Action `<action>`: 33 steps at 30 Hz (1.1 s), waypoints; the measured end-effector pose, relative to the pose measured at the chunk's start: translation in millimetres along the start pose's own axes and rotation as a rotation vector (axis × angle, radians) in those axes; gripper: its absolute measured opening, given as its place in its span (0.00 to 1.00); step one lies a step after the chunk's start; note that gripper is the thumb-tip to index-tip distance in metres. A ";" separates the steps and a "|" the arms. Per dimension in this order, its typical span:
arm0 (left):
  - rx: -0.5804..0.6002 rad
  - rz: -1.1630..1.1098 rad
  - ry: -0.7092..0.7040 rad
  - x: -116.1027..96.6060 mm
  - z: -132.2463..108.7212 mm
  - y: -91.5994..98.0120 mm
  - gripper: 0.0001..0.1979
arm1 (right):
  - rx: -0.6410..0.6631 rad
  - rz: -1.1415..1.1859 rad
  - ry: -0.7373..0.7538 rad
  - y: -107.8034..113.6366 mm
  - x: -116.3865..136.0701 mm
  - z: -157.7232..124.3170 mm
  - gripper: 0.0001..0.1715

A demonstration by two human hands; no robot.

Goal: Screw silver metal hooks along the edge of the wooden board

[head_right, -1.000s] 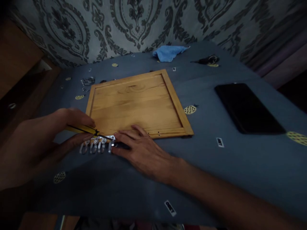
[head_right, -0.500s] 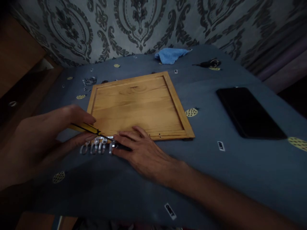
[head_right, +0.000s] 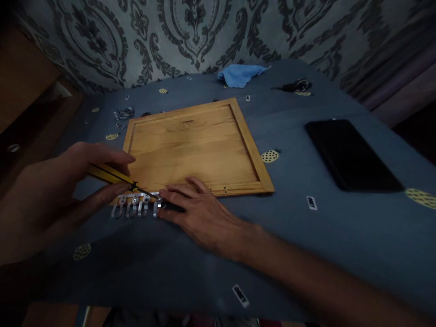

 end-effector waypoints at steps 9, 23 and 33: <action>-0.079 0.052 0.019 0.2 5.3 -3.6 0.10 | -0.004 0.003 -0.010 -2.2 0.0 -1.5 0.20; -0.140 -0.162 0.201 6.8 -3.4 0.9 0.15 | 0.009 -0.026 -0.001 -2.3 -1.1 -1.0 0.19; -0.140 0.024 0.146 1.0 2.4 -1.7 0.10 | 0.043 -0.006 -0.018 -0.5 0.3 -0.9 0.19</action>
Point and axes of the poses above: each hand's wrist, its own z-axis towards the middle knuckle, its own y-axis out of the back of the hand, x = y × z, the point moved 2 cm from there along z, towards the middle knuckle, and after that the axes turned 10 degrees about -z, right-handed, at the moved point
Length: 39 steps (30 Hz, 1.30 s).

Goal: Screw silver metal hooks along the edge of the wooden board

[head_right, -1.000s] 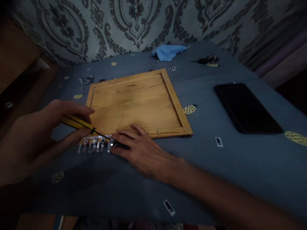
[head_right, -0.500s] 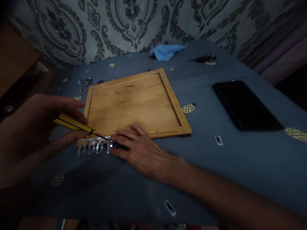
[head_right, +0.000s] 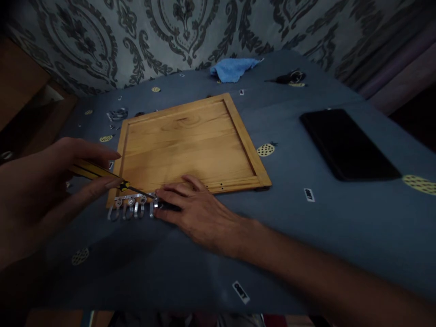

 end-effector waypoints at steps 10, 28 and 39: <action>-0.017 -0.063 0.000 3.4 0.0 2.6 0.10 | 0.009 0.003 0.005 -1.4 -1.2 -0.1 0.19; -0.009 0.084 -0.015 1.9 -3.8 1.4 0.18 | -0.004 0.000 0.007 -0.3 -0.4 -0.3 0.18; 0.060 0.048 -0.007 2.0 -2.9 5.2 0.19 | -0.026 0.005 0.011 -3.1 -1.9 -0.6 0.18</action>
Point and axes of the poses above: each hand's wrist, its own z-axis towards the middle knuckle, its own y-axis out of the back of the hand, x = y × z, the point moved 2 cm from there along z, towards the middle knuckle, and after that the axes turned 10 degrees about -z, right-handed, at the moved point
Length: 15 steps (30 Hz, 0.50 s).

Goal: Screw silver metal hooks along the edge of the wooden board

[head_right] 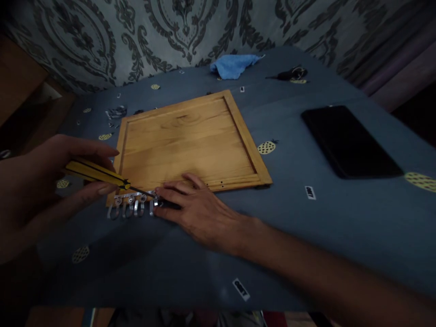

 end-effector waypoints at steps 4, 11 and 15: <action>-0.085 0.056 0.086 -7.4 0.3 -3.0 0.19 | -0.001 -0.003 0.010 1.0 0.7 0.6 0.18; 0.019 -0.068 0.003 -1.2 -0.6 -0.5 0.13 | -0.015 -0.008 0.009 -2.2 -0.9 -0.8 0.18; 0.015 -0.088 0.053 3.5 -2.7 4.5 0.14 | -0.007 -0.016 0.008 -2.8 -0.9 -1.3 0.18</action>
Point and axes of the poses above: each hand's wrist, its own z-axis towards the middle knuckle, its own y-axis out of the back of the hand, x = y × z, the point moved 2 cm from there along z, towards the middle knuckle, and after that the axes turned 10 degrees about -z, right-handed, at the moved point
